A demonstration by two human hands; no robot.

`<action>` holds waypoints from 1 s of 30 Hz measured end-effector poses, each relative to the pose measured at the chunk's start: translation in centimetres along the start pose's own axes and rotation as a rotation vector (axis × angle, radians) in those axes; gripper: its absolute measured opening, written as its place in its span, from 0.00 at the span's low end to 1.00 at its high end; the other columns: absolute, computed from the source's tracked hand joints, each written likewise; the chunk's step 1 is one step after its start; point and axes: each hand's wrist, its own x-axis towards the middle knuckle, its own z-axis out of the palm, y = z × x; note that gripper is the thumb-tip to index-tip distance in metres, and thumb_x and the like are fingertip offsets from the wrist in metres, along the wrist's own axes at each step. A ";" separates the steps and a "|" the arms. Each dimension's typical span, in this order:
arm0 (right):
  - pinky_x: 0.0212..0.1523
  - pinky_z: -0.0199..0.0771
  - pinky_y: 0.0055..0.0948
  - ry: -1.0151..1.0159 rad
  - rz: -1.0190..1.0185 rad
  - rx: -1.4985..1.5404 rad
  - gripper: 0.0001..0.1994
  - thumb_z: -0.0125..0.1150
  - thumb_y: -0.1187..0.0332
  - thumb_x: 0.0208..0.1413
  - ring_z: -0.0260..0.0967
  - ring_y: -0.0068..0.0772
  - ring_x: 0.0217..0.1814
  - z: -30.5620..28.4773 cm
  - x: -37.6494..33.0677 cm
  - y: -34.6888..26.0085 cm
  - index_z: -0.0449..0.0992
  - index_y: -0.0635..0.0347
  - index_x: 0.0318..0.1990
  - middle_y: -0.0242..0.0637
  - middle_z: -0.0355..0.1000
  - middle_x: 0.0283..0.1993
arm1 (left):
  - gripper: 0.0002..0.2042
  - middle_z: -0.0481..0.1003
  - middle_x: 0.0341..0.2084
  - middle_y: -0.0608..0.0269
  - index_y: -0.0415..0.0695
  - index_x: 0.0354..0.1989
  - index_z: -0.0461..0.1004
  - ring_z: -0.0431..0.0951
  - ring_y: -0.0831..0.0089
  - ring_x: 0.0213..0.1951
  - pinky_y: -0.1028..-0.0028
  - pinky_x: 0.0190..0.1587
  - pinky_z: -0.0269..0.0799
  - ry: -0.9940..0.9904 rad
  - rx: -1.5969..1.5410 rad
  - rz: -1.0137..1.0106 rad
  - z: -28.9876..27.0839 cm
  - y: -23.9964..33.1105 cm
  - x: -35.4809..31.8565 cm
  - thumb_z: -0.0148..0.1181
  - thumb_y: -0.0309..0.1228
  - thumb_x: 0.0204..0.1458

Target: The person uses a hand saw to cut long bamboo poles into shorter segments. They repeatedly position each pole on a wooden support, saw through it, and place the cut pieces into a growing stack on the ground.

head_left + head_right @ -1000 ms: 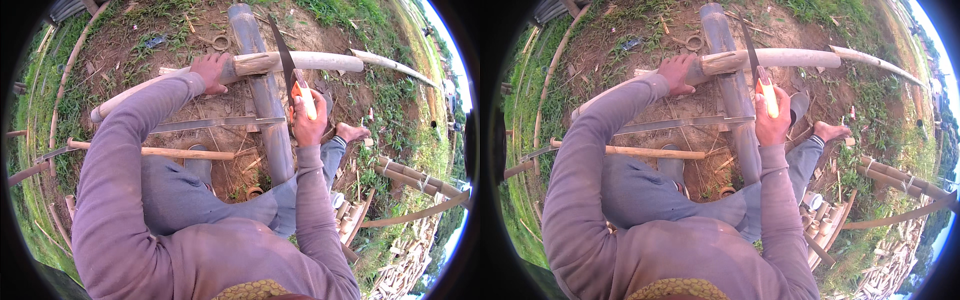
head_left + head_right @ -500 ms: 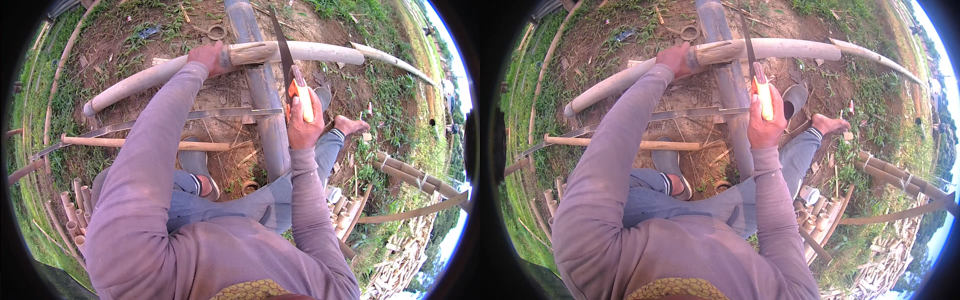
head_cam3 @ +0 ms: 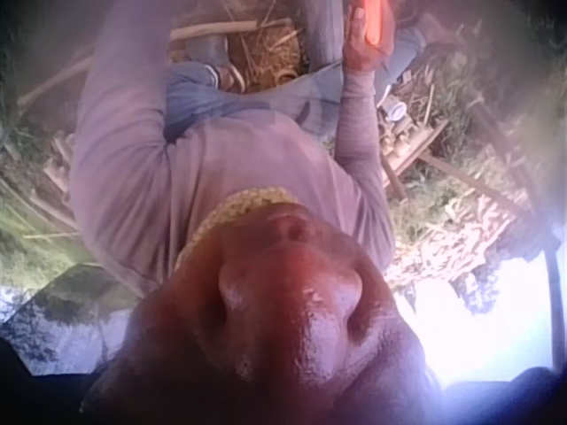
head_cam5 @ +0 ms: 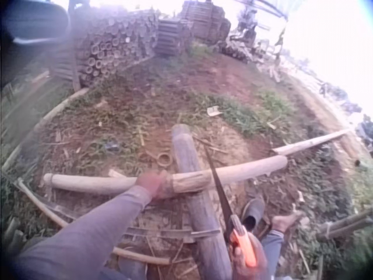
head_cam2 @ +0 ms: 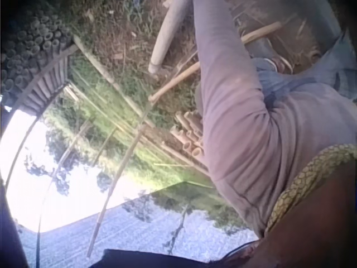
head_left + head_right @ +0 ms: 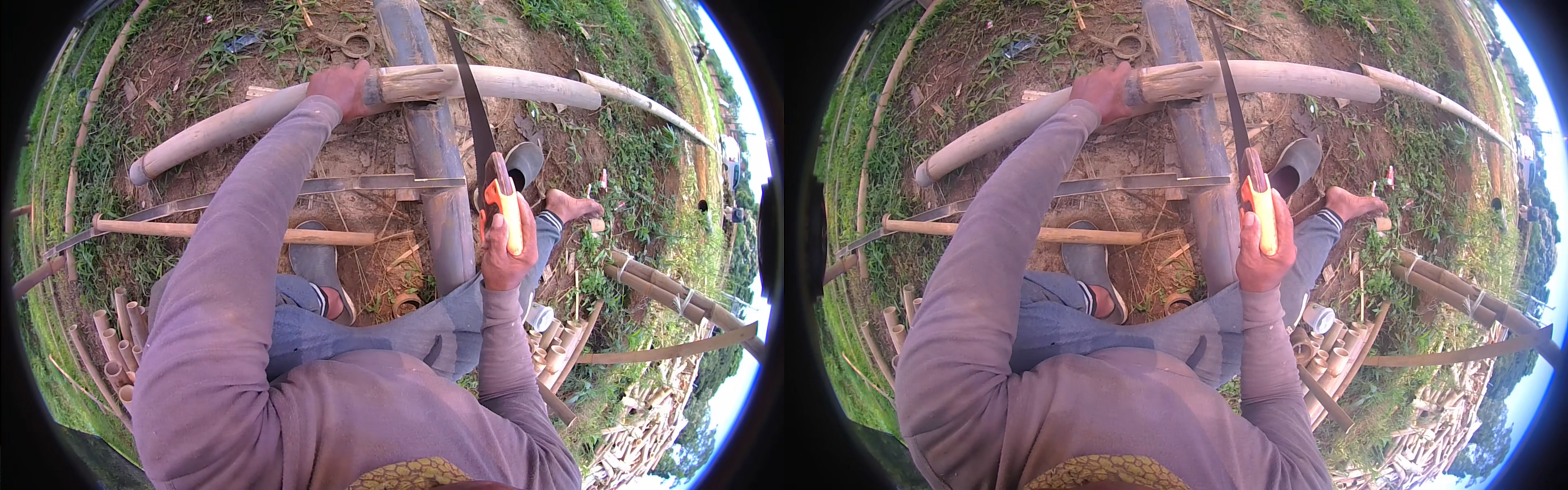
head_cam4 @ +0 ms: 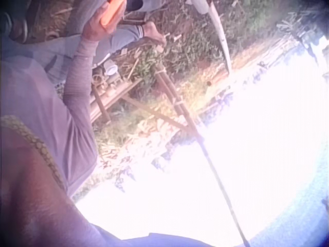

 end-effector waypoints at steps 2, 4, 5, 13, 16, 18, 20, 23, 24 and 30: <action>0.59 0.82 0.33 0.000 -0.024 -0.019 0.24 0.65 0.73 0.68 0.77 0.38 0.63 0.6 0.9 0.4 0.71 0.74 0.68 0.51 0.75 0.65 | 0.35 0.79 0.55 0.52 0.50 0.57 0.68 0.82 0.48 0.56 0.51 0.59 0.77 0.014 -0.007 -0.012 -0.1 0.0 -0.1 0.76 0.56 0.48; 0.59 0.82 0.31 0.027 -0.043 -0.044 0.24 0.65 0.73 0.68 0.77 0.36 0.63 0.9 0.9 1.3 0.71 0.74 0.68 0.51 0.75 0.65 | 0.34 0.80 0.55 0.53 0.50 0.56 0.68 0.82 0.48 0.56 0.51 0.59 0.77 0.022 -0.016 -0.017 -0.1 0.1 -0.1 0.76 0.55 0.47; 0.59 0.82 0.31 0.029 -0.017 -0.022 0.24 0.65 0.73 0.68 0.77 0.36 0.63 1.1 1.0 1.3 0.71 0.74 0.68 0.51 0.75 0.65 | 0.35 0.80 0.54 0.53 0.50 0.56 0.68 0.82 0.48 0.56 0.51 0.58 0.77 0.023 -0.018 -0.021 -0.1 0.1 -0.1 0.76 0.56 0.47; 0.59 0.81 0.32 0.044 0.094 0.107 0.23 0.65 0.73 0.68 0.77 0.36 0.61 0.9 1.0 1.1 0.71 0.74 0.67 0.49 0.76 0.63 | 0.46 0.81 0.55 0.49 0.49 0.58 0.70 0.83 0.47 0.57 0.50 0.60 0.76 0.011 -0.007 0.003 -0.2 -0.2 0.1 0.66 0.77 0.44; 0.61 0.80 0.33 0.049 -0.052 0.032 0.23 0.66 0.73 0.68 0.77 0.37 0.61 0.9 1.1 1.4 0.71 0.75 0.67 0.50 0.75 0.64 | 0.45 0.81 0.54 0.49 0.49 0.58 0.70 0.83 0.47 0.56 0.50 0.59 0.77 0.040 -0.002 0.009 0.0 -0.2 0.3 0.67 0.76 0.44; 0.62 0.79 0.34 0.056 -0.052 -0.020 0.24 0.66 0.72 0.68 0.77 0.38 0.62 0.9 1.1 1.6 0.72 0.75 0.67 0.50 0.75 0.65 | 0.45 0.82 0.54 0.50 0.49 0.58 0.70 0.83 0.47 0.56 0.51 0.59 0.77 0.061 -0.002 0.012 -0.1 0.3 0.0 0.67 0.75 0.45; 0.62 0.79 0.34 0.047 -0.066 -0.081 0.24 0.66 0.72 0.68 0.77 0.39 0.63 0.7 0.9 1.7 0.71 0.75 0.67 0.51 0.75 0.65 | 0.44 0.82 0.53 0.50 0.50 0.58 0.70 0.83 0.47 0.56 0.51 0.59 0.77 0.018 0.020 -0.009 -0.2 0.2 0.2 0.67 0.75 0.45; 0.62 0.81 0.34 0.028 -0.007 -0.063 0.25 0.66 0.71 0.69 0.77 0.41 0.64 0.1 0.1 1.3 0.70 0.76 0.68 0.53 0.75 0.64 | 0.44 0.82 0.53 0.51 0.50 0.58 0.70 0.84 0.48 0.55 0.51 0.58 0.78 0.025 0.040 -0.005 0.0 -0.1 0.2 0.67 0.75 0.45; 0.62 0.81 0.34 0.031 0.088 0.024 0.25 0.65 0.70 0.69 0.77 0.41 0.64 -0.6 -1.4 0.7 0.69 0.76 0.68 0.53 0.76 0.64 | 0.44 0.82 0.53 0.51 0.50 0.57 0.70 0.84 0.48 0.55 0.52 0.58 0.78 0.035 0.043 -0.001 0.2 -0.4 0.2 0.68 0.75 0.45; 0.61 0.81 0.34 0.020 0.074 0.060 0.26 0.64 0.66 0.70 0.79 0.42 0.62 -1.6 -4.2 1.3 0.69 0.79 0.67 0.55 0.76 0.63 | 0.41 0.82 0.52 0.51 0.49 0.57 0.70 0.84 0.49 0.55 0.51 0.57 0.79 0.068 0.043 0.004 1.1 -0.5 0.2 0.68 0.71 0.49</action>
